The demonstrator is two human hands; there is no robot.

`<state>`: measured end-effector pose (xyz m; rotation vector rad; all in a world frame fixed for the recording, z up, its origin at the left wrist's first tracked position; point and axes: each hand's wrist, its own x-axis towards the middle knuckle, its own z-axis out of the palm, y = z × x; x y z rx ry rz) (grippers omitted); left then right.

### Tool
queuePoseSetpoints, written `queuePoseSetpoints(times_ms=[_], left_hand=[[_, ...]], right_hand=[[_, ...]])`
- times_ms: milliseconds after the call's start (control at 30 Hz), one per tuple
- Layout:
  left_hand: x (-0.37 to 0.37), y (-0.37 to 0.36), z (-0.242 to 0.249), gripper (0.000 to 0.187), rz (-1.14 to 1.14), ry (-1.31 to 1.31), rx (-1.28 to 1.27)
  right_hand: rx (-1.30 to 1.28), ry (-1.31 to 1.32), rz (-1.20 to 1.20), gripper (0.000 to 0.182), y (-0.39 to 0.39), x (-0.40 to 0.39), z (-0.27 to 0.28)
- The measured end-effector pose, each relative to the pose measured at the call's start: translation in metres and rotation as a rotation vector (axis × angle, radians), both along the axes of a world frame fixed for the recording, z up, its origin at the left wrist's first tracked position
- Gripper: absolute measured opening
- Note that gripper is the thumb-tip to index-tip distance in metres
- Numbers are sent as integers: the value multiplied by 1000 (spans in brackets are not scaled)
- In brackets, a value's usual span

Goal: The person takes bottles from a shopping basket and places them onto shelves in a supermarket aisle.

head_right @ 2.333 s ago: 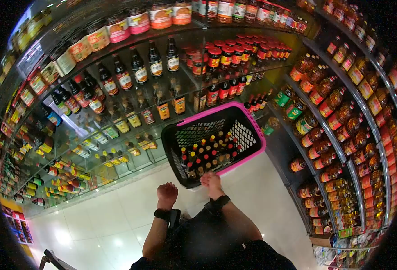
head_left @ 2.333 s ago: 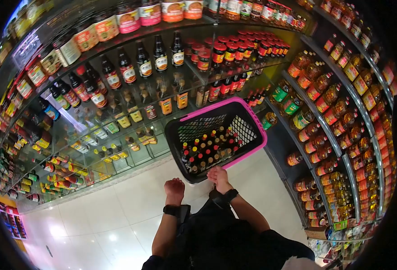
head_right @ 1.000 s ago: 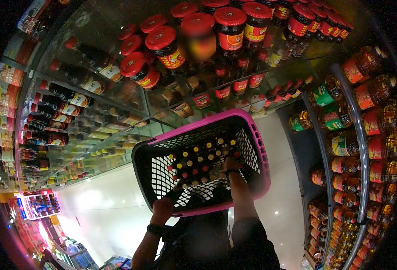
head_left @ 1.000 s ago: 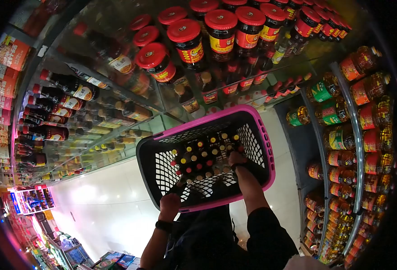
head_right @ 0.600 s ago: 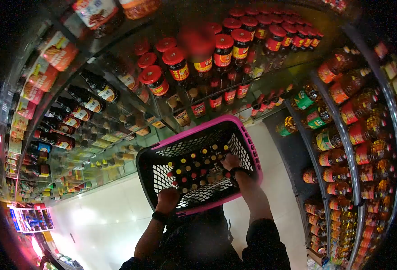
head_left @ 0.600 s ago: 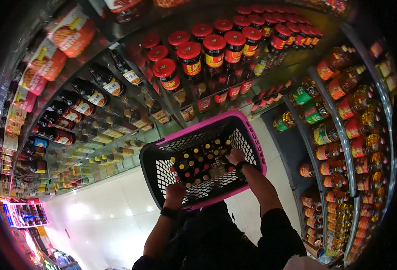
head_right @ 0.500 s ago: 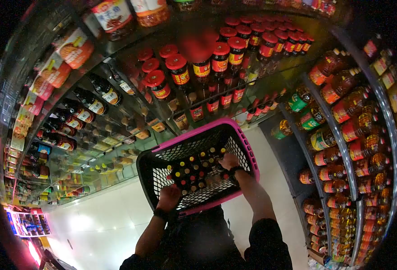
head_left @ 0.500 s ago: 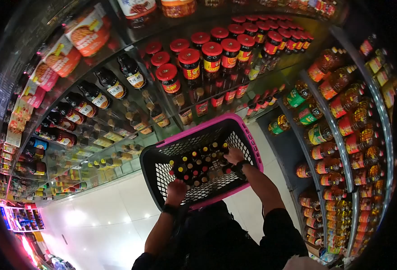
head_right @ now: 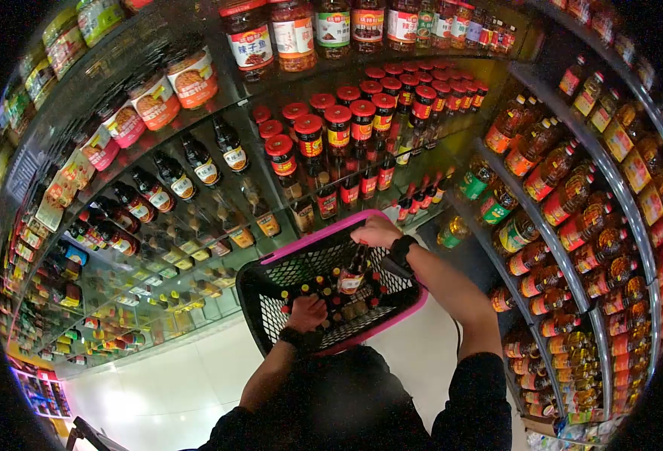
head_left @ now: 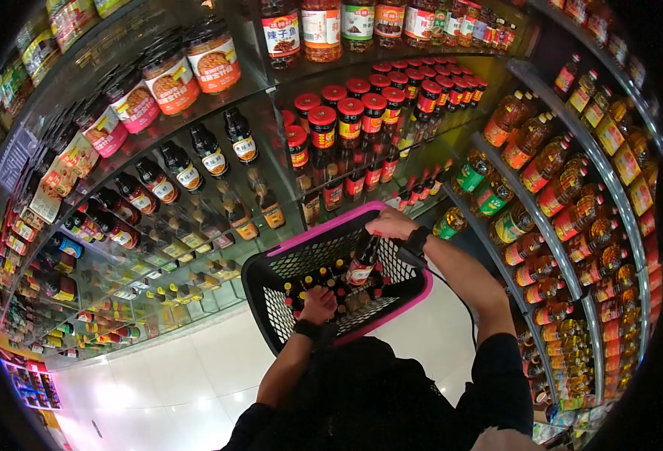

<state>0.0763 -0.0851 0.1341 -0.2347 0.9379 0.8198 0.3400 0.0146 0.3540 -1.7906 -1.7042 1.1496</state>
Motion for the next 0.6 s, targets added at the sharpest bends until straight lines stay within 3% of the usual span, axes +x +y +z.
queuePoseSetpoints(times_ms=[67, 100, 167, 233, 300, 367, 467, 600], left_hand=[[-1, 9, -54, 46, -221, -1338, 598], [4, 7, -31, 46, -221, -1340, 602], [17, 0, 58, 49, -177, 131, -182], [15, -7, 83, 50, -196, 65, -101], [13, -9, 95, 50, -215, -1, -19], [12, -11, 102, 48, -177, -372, 145], [14, -8, 88, 39, -6, -317, 84], [2, -24, 100, 36, 5, -268, 218]], right_hand=[[-233, 215, 30, 29, 3, -8, 23], [-240, 167, 14, 27, -6, -20, 53], [-294, 135, 26, 28, -1, -32, 59], [-416, 36, 46, 28, 5, -42, 70], [-423, 110, 74, 27, 3, -53, 80], [-464, 194, 134, 25, 4, -59, 81], [-523, 67, 159, 23, 16, -66, 76], [-451, 168, 157, 22, 19, -69, 54]])
